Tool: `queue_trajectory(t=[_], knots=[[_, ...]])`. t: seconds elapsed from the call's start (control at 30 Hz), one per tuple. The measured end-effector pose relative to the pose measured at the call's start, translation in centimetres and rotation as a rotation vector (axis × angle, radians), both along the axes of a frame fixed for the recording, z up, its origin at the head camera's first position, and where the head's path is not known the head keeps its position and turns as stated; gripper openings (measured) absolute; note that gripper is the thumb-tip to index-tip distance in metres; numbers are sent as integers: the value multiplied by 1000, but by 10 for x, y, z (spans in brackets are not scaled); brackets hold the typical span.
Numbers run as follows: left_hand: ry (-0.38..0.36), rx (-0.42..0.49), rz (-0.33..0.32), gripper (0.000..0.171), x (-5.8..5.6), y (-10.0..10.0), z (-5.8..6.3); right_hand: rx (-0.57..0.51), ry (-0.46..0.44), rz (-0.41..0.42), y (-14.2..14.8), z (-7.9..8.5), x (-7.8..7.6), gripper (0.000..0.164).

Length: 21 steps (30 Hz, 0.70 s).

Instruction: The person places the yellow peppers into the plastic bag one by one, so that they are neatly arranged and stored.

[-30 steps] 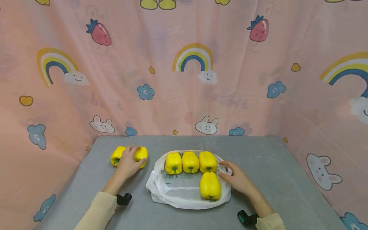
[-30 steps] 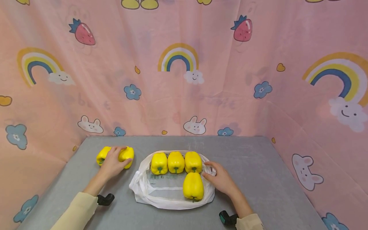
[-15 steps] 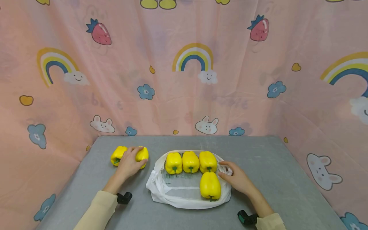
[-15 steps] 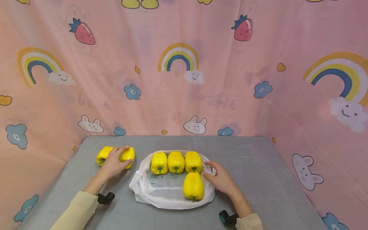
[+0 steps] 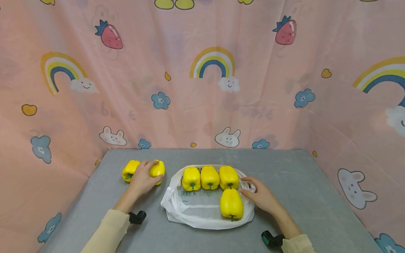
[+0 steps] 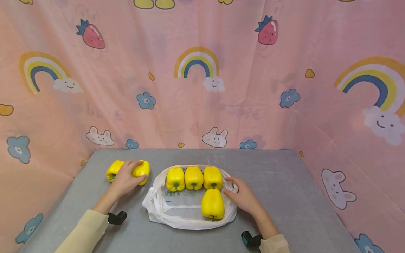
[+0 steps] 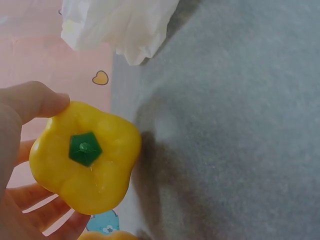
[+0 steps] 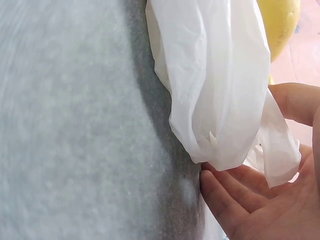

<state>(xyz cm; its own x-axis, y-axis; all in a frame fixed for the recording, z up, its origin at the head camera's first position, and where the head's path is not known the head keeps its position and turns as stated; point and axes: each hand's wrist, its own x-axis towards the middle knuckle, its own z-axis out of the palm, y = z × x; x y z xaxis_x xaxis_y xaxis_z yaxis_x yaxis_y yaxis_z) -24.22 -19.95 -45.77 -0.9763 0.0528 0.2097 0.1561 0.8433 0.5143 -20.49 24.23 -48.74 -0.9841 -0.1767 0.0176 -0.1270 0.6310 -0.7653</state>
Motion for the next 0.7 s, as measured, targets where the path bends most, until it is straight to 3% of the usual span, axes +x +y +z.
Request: queue_trajectory(t=[0.7], knots=[[33, 87, -47, 58, 6, 9, 10, -1, -15, 7, -1, 1, 0, 55]])
